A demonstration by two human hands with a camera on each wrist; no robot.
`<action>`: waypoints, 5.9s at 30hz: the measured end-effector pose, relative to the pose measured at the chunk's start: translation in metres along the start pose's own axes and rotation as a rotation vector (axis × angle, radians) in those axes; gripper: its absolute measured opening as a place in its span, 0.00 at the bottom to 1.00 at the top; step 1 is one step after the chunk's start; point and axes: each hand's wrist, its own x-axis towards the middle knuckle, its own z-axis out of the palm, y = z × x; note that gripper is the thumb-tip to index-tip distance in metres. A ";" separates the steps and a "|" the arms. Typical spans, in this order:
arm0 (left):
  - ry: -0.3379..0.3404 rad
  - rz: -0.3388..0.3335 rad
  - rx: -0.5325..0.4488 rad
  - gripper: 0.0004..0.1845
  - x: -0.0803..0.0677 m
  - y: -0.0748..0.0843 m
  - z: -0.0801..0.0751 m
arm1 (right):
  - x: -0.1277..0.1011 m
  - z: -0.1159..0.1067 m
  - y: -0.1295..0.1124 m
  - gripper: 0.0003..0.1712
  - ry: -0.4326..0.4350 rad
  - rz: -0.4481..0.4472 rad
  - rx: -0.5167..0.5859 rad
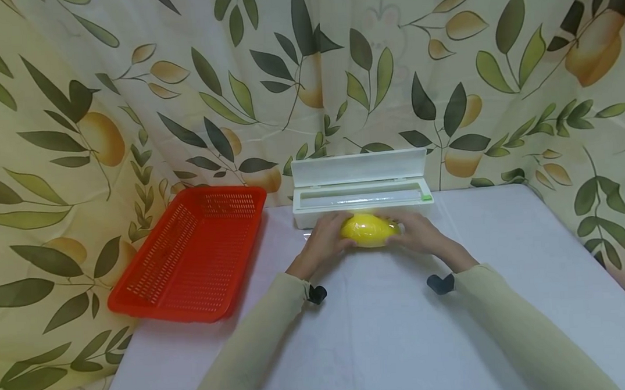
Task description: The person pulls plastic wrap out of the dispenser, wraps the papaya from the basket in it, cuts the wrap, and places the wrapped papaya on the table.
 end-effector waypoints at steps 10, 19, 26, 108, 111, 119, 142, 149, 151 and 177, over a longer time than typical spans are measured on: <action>0.009 0.004 0.007 0.36 0.002 -0.001 -0.001 | 0.001 -0.001 0.000 0.43 -0.021 0.042 0.005; 0.018 0.017 0.044 0.36 0.003 0.002 -0.003 | -0.002 -0.005 -0.003 0.45 -0.029 0.004 0.022; 0.014 0.000 0.069 0.36 0.003 0.004 -0.001 | -0.011 -0.015 -0.008 0.45 -0.023 0.031 0.010; -0.007 0.086 0.259 0.29 0.039 0.046 -0.020 | -0.016 -0.035 0.067 0.48 0.246 0.434 0.085; -0.016 0.124 0.256 0.24 0.067 0.068 -0.022 | -0.017 -0.035 0.070 0.47 0.263 0.430 0.094; -0.084 0.187 0.314 0.17 0.131 0.110 -0.005 | -0.016 -0.033 0.070 0.46 0.297 0.396 0.127; -0.134 0.098 0.298 0.07 0.168 0.121 0.042 | -0.019 -0.031 0.077 0.43 0.353 0.403 0.172; -0.132 0.128 0.297 0.08 0.168 0.120 0.041 | -0.018 -0.031 0.075 0.43 0.353 0.425 0.167; -0.138 0.131 0.311 0.09 0.167 0.120 0.039 | -0.018 -0.031 0.075 0.43 0.356 0.418 0.163; -0.175 0.116 0.213 0.07 0.125 0.057 -0.013 | -0.013 -0.032 0.071 0.49 0.313 0.478 0.168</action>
